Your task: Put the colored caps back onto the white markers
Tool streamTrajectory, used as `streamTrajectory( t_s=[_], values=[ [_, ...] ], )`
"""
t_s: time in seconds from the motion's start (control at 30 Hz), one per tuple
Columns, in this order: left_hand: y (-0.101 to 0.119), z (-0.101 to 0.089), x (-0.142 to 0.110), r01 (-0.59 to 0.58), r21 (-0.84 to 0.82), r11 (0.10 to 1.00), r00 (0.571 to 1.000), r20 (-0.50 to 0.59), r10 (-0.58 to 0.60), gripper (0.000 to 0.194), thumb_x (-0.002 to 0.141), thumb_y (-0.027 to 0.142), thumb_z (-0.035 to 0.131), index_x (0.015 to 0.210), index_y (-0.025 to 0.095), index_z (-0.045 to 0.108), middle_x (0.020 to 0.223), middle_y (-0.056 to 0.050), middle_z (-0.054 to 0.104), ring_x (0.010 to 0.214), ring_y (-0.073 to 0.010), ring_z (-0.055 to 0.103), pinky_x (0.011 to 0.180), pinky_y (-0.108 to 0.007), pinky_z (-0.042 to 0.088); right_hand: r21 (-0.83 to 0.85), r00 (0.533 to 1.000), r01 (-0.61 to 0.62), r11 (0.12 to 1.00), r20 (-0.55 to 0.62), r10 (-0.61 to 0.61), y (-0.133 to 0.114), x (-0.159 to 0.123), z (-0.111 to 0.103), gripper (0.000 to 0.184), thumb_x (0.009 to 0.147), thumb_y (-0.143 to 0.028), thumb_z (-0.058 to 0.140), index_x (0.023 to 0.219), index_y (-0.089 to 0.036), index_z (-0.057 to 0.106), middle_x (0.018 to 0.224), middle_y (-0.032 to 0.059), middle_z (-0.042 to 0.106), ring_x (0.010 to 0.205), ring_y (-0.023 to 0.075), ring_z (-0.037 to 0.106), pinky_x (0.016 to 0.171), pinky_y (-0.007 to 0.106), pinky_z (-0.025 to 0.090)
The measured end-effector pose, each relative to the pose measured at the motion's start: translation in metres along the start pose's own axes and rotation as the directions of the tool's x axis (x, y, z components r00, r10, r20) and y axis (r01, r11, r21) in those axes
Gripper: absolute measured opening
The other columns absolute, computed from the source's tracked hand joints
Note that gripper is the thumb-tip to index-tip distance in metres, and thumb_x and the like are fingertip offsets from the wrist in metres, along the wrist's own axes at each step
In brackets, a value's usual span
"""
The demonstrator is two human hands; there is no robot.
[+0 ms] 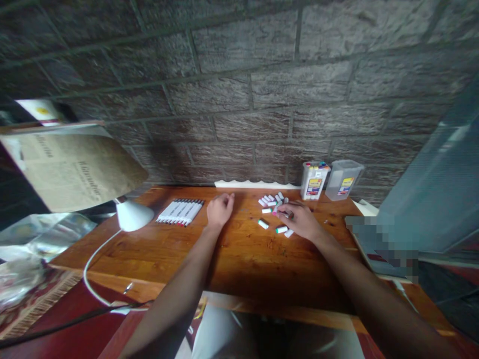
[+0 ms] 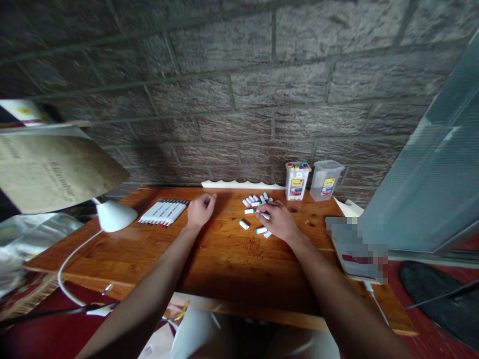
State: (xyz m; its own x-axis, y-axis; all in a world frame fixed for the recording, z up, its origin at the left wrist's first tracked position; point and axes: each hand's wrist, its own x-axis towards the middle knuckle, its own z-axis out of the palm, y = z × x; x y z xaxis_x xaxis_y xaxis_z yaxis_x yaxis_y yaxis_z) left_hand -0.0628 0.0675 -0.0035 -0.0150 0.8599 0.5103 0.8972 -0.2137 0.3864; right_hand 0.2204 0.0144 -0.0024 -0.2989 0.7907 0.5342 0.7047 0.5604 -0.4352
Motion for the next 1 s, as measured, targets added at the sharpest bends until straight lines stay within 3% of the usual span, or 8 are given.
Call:
streamTrajectory(
  t_s=[0.07,0.13,0.27,0.5,0.7,0.8,0.9,1.0],
  values=[
    [-0.009,-0.004,0.001,0.159,0.176,0.971,0.986,-0.077,-0.147,0.033,0.093,0.04,0.043,0.102,0.017,0.065,0.101,-0.013,0.067,0.1,-0.0275,0.058,0.087,-0.037,0.041,0.034,0.999,0.037,0.999,0.029,-0.038,-0.004,-0.001,0.002,0.012,0.086,-0.031,0.064,0.092,-0.025,0.072,0.097,0.0046,0.074,0.095,0.022,0.064,0.09,0.036,0.047],
    [-0.014,-0.007,-0.001,0.284,0.292,0.913,0.959,-0.085,-0.271,0.039,0.09,0.038,0.048,0.119,0.014,0.059,0.125,-0.019,0.059,0.12,-0.0343,0.049,0.097,-0.046,0.037,0.068,0.997,0.068,0.995,0.028,-0.07,-0.009,-0.003,0.004,0.016,0.084,-0.034,0.066,0.095,-0.024,0.072,0.101,0.0054,0.073,0.098,0.0228,0.064,0.09,0.037,0.047],
    [-0.02,-0.011,-0.008,0.373,0.382,0.845,0.902,0.062,-0.427,0.04,0.09,0.031,0.047,0.124,0.011,0.057,0.131,-0.022,0.053,0.126,-0.0373,0.044,0.102,-0.051,0.035,0.139,0.998,0.062,0.988,-0.007,-0.061,-0.016,-0.006,0.01,0.018,0.087,-0.038,0.062,0.092,-0.025,0.072,0.096,0.0041,0.074,0.095,0.0215,0.066,0.088,0.035,0.049],
    [-0.023,-0.019,-0.008,0.362,0.405,0.839,0.902,0.076,-0.426,0.034,0.09,0.02,0.045,0.12,0.01,0.058,0.124,-0.024,0.056,0.12,-0.0346,0.048,0.094,-0.041,0.04,0.175,0.989,-0.119,0.977,-0.064,0.132,-0.007,-0.007,0.011,0.026,0.086,-0.046,0.059,0.09,-0.024,0.074,0.094,0.0028,0.076,0.085,0.0207,0.07,0.079,0.033,0.052],
    [-0.025,-0.023,-0.007,0.451,0.369,0.813,0.88,-0.032,-0.474,0.036,0.088,0.021,0.05,0.121,0.007,0.058,0.129,-0.027,0.052,0.124,-0.0401,0.045,0.098,-0.05,0.038,0.164,0.975,-0.183,0.969,-0.097,0.201,0.003,-0.007,0.006,0.032,0.086,-0.049,0.057,0.09,-0.022,0.075,0.088,0.0033,0.076,0.074,0.0193,0.068,0.069,0.031,0.051],
    [-0.026,-0.023,-0.007,0.452,0.291,0.843,0.874,0.043,-0.483,0.035,0.089,0.015,0.044,0.119,0.004,0.059,0.123,-0.03,0.056,0.12,-0.0409,0.051,0.096,-0.053,0.04,0.155,0.965,-0.216,0.964,-0.119,0.235,0.004,-0.006,0.004,0.035,0.086,-0.051,0.056,0.089,-0.022,0.075,0.084,0.0036,0.076,0.07,0.019,0.067,0.064,0.03,0.049],
    [-0.02,-0.02,-0.007,0.35,0.216,0.911,0.91,0.15,-0.386,0.032,0.09,0.014,0.045,0.116,0.011,0.063,0.115,-0.022,0.065,0.111,-0.0318,0.061,0.094,-0.042,0.046,0.144,0.965,-0.21,0.967,-0.126,0.228,0.003,-0.006,0.003,0.034,0.086,-0.05,0.056,0.089,-0.022,0.075,0.083,0.0035,0.076,0.068,0.0187,0.067,0.063,0.03,0.049],
    [-0.006,-0.012,-0.009,0.167,-0.019,0.986,0.941,0.302,-0.153,0.024,0.089,0.025,0.055,0.108,0.018,0.069,0.11,-0.011,0.071,0.107,-0.0238,0.065,0.094,-0.03,0.048,0.175,0.979,-0.159,0.972,-0.095,0.178,-0.001,-0.005,0.003,0.03,0.086,-0.047,0.058,0.088,-0.022,0.075,0.088,0.0033,0.076,0.073,0.0191,0.068,0.068,0.03,0.051]
  ],
)
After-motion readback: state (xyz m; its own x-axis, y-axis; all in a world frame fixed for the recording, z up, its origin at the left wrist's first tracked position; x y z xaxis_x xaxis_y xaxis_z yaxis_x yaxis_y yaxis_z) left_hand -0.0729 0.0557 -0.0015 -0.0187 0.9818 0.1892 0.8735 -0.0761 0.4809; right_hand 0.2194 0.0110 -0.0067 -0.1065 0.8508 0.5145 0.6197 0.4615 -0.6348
